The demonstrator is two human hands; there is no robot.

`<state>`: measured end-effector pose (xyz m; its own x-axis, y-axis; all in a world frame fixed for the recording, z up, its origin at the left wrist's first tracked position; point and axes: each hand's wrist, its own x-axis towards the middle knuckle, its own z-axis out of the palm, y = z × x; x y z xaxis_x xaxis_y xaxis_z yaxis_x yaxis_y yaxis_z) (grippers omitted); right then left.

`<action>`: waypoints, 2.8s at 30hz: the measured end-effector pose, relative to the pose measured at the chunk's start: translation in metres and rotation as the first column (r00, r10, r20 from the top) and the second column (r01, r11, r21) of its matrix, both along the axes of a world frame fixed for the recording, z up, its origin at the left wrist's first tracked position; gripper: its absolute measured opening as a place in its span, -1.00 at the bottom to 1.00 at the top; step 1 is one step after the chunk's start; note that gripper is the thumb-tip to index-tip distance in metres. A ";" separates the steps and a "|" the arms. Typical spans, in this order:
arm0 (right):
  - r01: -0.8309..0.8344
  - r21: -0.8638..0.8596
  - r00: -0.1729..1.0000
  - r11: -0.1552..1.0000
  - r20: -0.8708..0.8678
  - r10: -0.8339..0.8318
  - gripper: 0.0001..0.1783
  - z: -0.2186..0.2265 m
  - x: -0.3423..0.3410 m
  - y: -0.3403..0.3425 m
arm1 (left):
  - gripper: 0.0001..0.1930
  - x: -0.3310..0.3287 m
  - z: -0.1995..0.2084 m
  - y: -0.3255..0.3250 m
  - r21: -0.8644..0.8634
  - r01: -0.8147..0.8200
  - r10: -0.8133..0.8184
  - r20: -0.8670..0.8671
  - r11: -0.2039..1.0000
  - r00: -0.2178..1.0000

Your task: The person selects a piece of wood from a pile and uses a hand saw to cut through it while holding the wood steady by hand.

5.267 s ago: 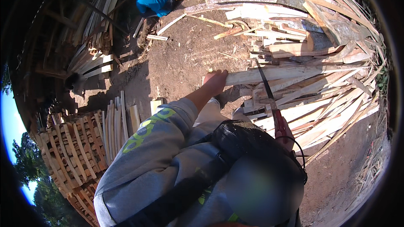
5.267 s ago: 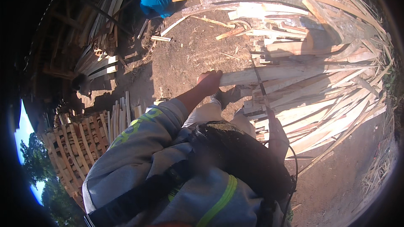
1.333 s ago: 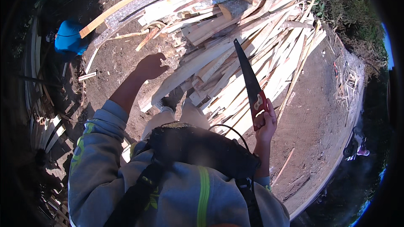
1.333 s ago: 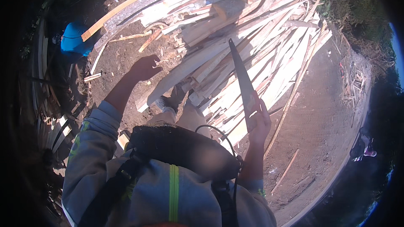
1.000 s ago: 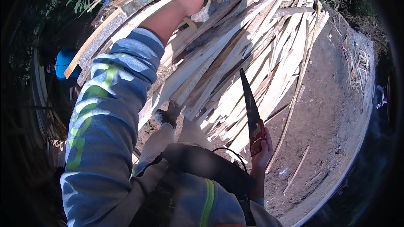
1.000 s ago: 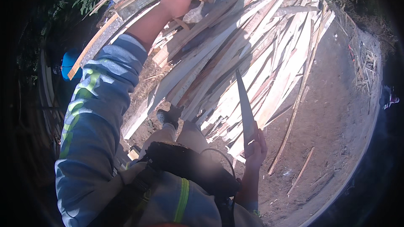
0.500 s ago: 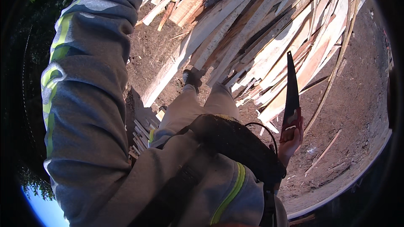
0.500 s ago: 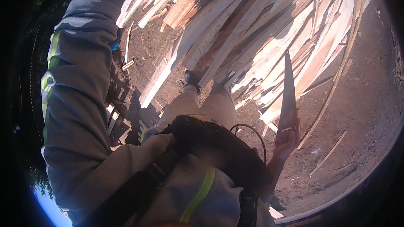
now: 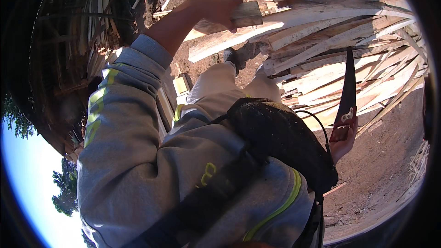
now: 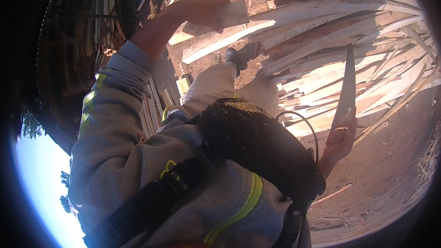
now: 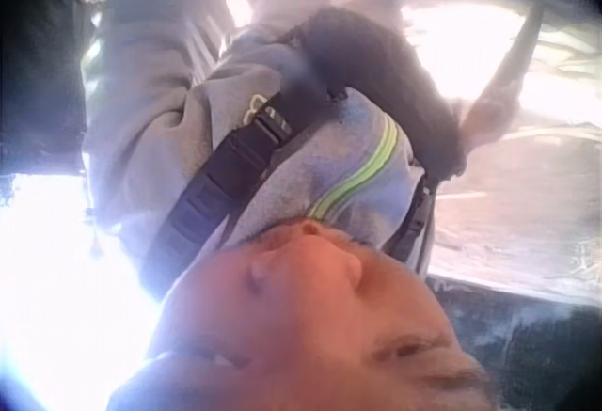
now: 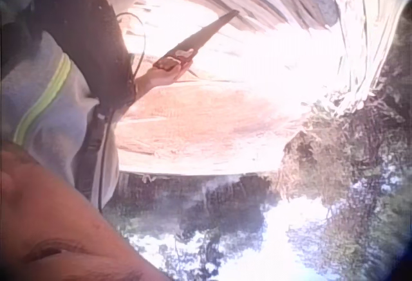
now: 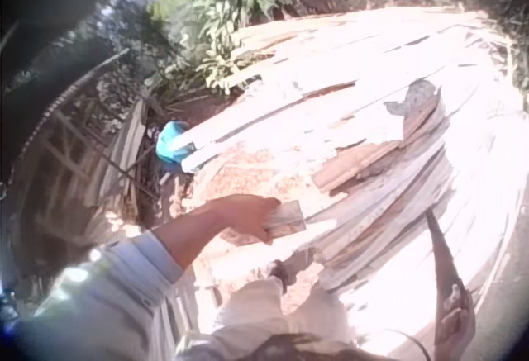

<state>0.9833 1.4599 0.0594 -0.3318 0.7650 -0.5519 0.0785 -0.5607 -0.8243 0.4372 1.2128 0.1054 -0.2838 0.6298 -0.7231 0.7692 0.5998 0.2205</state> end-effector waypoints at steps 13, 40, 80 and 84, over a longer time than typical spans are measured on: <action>-0.148 0.039 0.989 0.988 0.009 0.148 -0.28 -0.001 -0.017 0.012 | 0.21 -0.002 -0.082 -0.085 -0.042 -0.329 0.332 0.128 0.943 0.935; -0.132 0.066 0.991 0.989 0.041 0.130 -0.32 0.019 0.010 0.005 | 0.31 0.025 -0.135 -0.099 -0.063 -0.322 0.328 0.207 0.944 0.921; 0.087 -0.047 0.920 0.995 0.387 -0.062 -0.25 0.059 -0.042 -0.124 | 0.04 -0.100 -0.270 -0.077 -0.099 -0.071 0.114 0.551 0.993 0.827; 0.093 -0.056 0.914 0.994 0.402 -0.063 -0.25 0.058 -0.036 -0.125 | 0.12 -0.094 -0.251 -0.070 -0.123 -0.074 0.129 0.544 0.990 0.829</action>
